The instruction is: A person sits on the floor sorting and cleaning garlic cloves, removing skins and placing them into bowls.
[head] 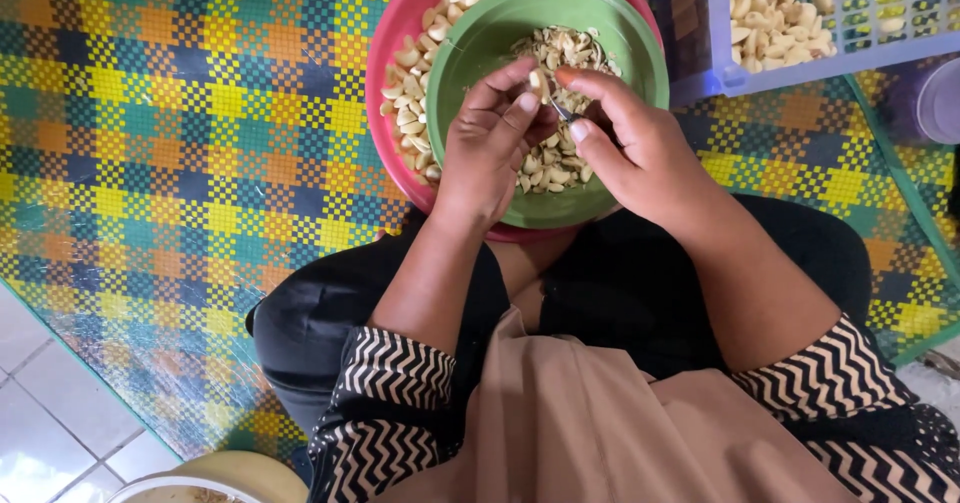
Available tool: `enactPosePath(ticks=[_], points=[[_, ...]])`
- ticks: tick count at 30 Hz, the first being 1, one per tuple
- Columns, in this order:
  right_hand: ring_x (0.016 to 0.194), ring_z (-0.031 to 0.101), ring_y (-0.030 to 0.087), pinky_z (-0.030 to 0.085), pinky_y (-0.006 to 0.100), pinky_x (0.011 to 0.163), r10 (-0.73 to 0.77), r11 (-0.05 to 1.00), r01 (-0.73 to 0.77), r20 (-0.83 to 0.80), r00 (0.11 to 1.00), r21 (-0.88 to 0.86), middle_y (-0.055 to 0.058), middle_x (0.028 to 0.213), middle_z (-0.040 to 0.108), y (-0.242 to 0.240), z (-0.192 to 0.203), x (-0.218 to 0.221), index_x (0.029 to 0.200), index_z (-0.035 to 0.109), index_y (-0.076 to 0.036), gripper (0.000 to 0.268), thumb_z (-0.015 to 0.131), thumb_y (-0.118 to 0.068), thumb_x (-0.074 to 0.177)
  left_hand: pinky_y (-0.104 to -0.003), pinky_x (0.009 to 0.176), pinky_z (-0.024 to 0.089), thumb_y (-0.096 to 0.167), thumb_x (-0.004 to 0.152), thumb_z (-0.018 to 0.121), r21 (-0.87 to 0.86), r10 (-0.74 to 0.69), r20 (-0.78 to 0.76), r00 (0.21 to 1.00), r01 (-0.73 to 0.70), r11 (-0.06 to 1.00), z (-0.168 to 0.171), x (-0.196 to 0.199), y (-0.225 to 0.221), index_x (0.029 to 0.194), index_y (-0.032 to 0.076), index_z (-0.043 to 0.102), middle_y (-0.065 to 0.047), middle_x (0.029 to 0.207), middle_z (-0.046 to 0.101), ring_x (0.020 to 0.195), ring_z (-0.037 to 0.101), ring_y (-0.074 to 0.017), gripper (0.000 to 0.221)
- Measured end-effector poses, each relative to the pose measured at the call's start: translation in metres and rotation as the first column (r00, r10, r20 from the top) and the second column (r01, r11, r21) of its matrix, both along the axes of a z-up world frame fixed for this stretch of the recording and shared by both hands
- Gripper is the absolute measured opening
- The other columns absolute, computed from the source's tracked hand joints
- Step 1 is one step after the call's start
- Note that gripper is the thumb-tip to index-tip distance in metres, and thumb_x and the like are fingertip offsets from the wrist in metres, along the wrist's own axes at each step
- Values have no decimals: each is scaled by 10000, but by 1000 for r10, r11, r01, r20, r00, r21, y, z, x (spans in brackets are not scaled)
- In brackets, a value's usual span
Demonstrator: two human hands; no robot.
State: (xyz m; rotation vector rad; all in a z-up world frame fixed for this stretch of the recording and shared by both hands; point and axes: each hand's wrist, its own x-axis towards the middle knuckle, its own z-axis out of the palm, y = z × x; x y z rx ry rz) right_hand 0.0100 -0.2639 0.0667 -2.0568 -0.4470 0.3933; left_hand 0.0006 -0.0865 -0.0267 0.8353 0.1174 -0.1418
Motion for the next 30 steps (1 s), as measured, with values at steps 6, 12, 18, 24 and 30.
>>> enactPosePath(ticks=[6,12,18,24,30], points=[[933,651,162,502,337,857,-14,1000,13,35,999,22,124,1504,547,-5,-12,-1,1510,445,-41,435,479,-151,1091,-344,1006,572,67,1066,676,-31,-104,130,986,109,994,-3,-3,2,1469,98,587,-35,1259,684,1031,639,-151,414],[889,648,171,529,325,808,15,996,-14,-15,1000,89,132,1499,535,-6,-11,-3,1529,397,-45,475,483,-197,1087,-325,1021,579,94,1043,706,160,-128,142,982,105,982,7,-3,6,1454,106,591,-38,1324,675,1118,636,-135,427],[924,645,166,534,314,830,28,994,-25,-29,999,105,132,1517,513,-7,-8,-3,1533,392,-49,477,480,-199,1089,-345,1183,511,118,1045,707,312,-132,205,970,63,948,11,-3,8,1425,116,613,-70,1459,632,1378,589,-183,391],[1017,700,191,532,339,895,18,999,-19,34,999,27,133,1507,553,-5,-1,-4,1509,446,-51,439,484,-179,1091,-324,1082,559,151,1039,712,295,-145,167,975,91,951,12,-4,7,1425,113,611,-62,1397,668,1255,641,-157,401],[1285,619,270,495,377,1033,15,999,-20,151,988,34,186,1468,580,-9,-12,-4,1452,490,2,381,482,-157,1105,-335,1125,543,140,1032,707,307,-156,159,975,101,946,15,-5,6,1405,87,618,-96,1432,646,1323,619,-183,387]])
